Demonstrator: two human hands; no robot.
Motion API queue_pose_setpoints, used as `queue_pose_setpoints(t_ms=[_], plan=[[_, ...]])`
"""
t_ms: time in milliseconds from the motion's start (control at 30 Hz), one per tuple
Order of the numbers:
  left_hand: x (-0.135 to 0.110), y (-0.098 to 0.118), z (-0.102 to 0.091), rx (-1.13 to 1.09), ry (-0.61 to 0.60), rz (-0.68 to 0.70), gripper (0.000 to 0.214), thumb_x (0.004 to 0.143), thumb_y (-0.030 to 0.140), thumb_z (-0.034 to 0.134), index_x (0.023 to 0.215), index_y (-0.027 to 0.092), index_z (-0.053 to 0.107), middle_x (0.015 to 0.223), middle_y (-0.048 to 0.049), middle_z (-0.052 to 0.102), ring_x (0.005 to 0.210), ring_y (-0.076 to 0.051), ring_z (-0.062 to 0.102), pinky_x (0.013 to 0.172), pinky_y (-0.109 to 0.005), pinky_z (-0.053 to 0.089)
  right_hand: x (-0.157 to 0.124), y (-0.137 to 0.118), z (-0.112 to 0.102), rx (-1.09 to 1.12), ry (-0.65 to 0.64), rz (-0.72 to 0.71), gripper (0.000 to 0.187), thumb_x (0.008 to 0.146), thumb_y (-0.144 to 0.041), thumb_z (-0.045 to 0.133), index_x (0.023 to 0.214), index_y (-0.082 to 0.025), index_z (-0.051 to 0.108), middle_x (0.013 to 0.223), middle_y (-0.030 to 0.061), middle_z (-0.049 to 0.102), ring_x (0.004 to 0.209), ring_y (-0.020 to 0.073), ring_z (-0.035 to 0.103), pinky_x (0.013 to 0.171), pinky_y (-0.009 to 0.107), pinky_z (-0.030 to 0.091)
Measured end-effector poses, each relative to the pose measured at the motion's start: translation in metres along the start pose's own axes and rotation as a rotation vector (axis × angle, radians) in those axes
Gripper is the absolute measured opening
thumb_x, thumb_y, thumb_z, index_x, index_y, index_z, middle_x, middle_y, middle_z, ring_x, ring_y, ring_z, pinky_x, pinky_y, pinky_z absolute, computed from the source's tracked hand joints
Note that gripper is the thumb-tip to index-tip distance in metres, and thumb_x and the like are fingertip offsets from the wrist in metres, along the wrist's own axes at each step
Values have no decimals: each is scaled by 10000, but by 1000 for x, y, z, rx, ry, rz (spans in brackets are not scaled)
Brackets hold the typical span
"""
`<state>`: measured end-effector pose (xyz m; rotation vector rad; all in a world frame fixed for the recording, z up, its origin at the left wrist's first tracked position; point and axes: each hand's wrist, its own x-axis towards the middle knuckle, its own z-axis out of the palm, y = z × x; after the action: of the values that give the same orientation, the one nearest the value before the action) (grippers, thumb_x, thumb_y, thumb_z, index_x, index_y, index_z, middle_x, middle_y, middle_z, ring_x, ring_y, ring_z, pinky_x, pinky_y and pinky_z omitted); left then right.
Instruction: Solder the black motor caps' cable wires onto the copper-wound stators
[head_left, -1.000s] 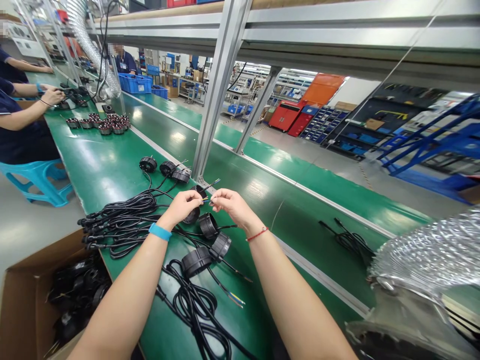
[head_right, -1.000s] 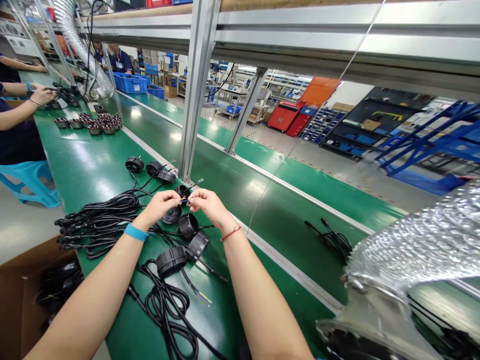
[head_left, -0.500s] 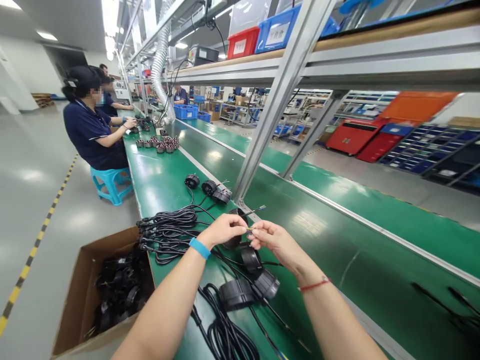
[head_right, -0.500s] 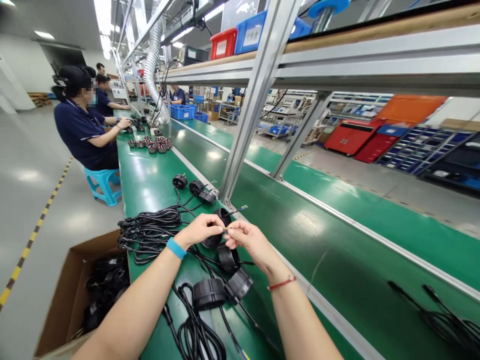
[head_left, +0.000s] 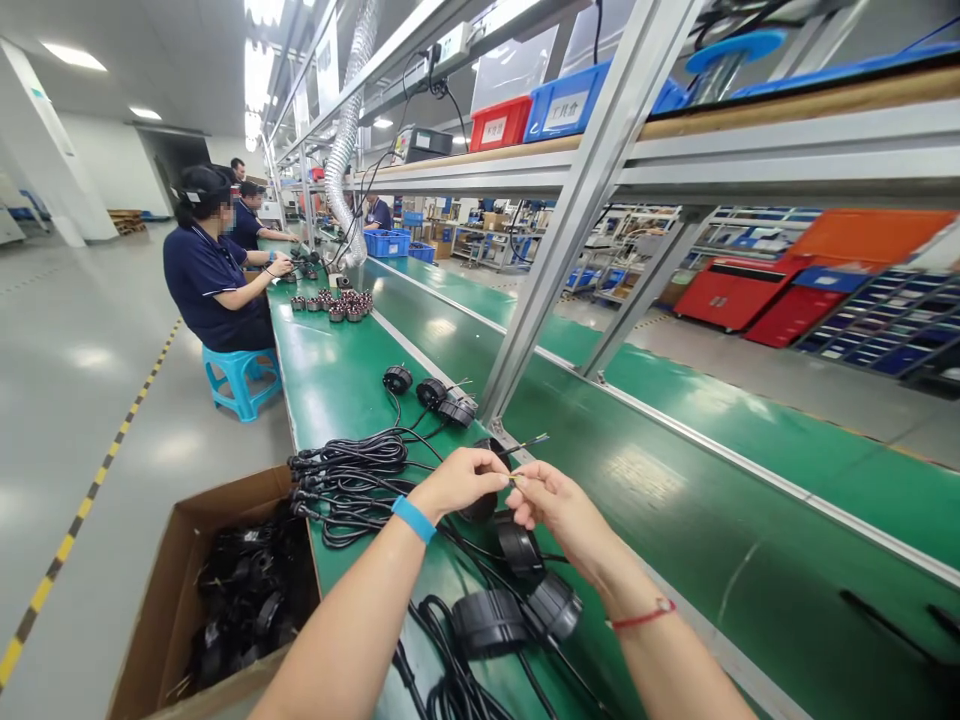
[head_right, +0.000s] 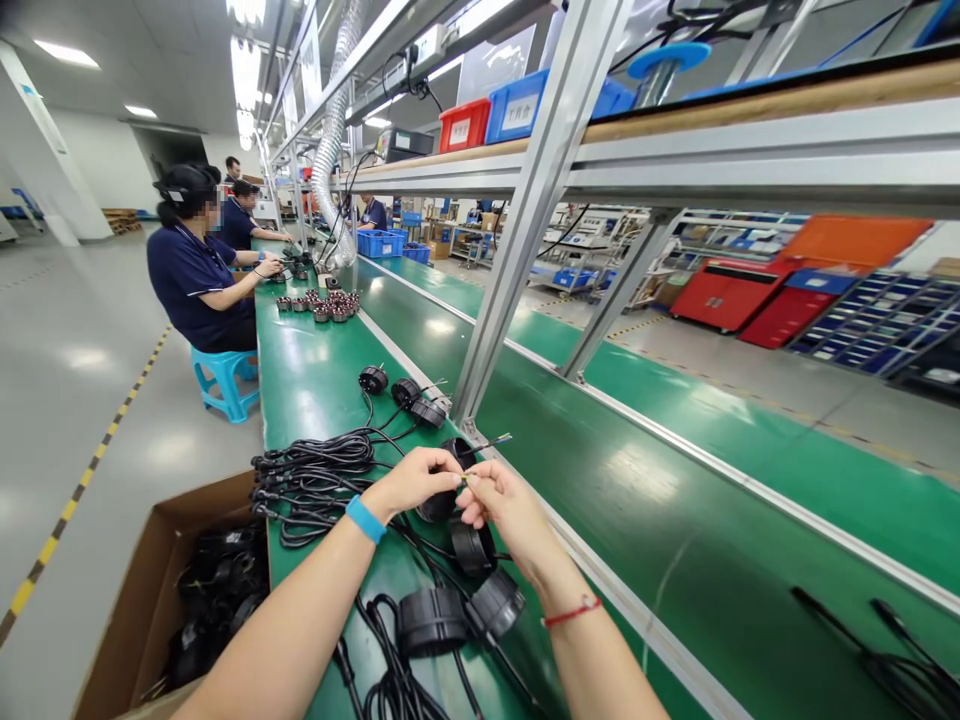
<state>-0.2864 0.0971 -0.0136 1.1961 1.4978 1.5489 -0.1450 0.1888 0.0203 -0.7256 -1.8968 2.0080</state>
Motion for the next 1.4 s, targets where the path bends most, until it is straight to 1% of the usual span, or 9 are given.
queue_pose_setpoints(t_ms=[100,233,433,533,700,867,1100,1233,1400], plan=[[0,2,0,-7,25,-9,51,742,167,634,729,121,652,678,6,592,655,-115,485,656,-241,372,3,4,4,-1,48,-56,461,638,-575,779,820,-212,561,591,-24,630,448,103,524,481,244,383],[0,4,-1,-7,18,-17,43,735,157,641,728,119,660,679,8,593,666,-116,482,656,-239,368,4,4,3,-23,39,-60,449,640,-578,770,805,-214,565,541,-34,600,417,101,477,459,242,347],[-1,4,0,-15,-2,-26,103,754,212,635,753,113,663,674,15,578,652,-111,469,647,-241,364,5,3,2,-52,75,-49,483,610,-603,773,785,-199,573,534,-28,607,439,96,490,486,235,354],[-3,5,1,-1,13,-29,181,746,290,686,745,111,661,662,18,570,647,-110,454,636,-244,355,6,5,5,-53,89,-58,493,601,-606,778,795,-199,578,543,-27,613,449,97,499,487,234,348],[-4,4,2,43,46,-14,191,744,301,687,725,112,666,650,19,564,642,-112,442,625,-248,340,7,6,6,-49,93,-57,525,582,-634,788,783,-197,577,548,-28,614,447,94,500,483,235,349],[-2,1,3,59,85,31,149,751,263,658,721,117,667,648,20,573,642,-113,453,633,-248,347,8,6,4,16,87,-34,563,555,-638,822,799,-177,612,613,-9,651,480,87,529,493,231,367],[1,-2,3,30,124,63,145,747,255,646,695,119,641,651,19,576,636,-110,456,629,-249,350,2,0,0,141,52,23,653,473,-547,913,934,-180,631,783,51,739,604,129,635,568,255,467],[1,-3,3,21,137,67,158,745,267,644,683,123,623,643,24,552,632,-106,443,622,-249,340,2,0,-1,101,78,40,629,450,-593,905,819,-191,594,813,67,752,635,146,666,583,265,495],[1,-5,3,25,138,64,192,746,307,644,682,132,602,645,26,531,629,-105,435,615,-251,334,8,6,0,-35,102,-54,600,513,-699,811,731,-175,614,736,70,729,538,124,607,529,270,471]])
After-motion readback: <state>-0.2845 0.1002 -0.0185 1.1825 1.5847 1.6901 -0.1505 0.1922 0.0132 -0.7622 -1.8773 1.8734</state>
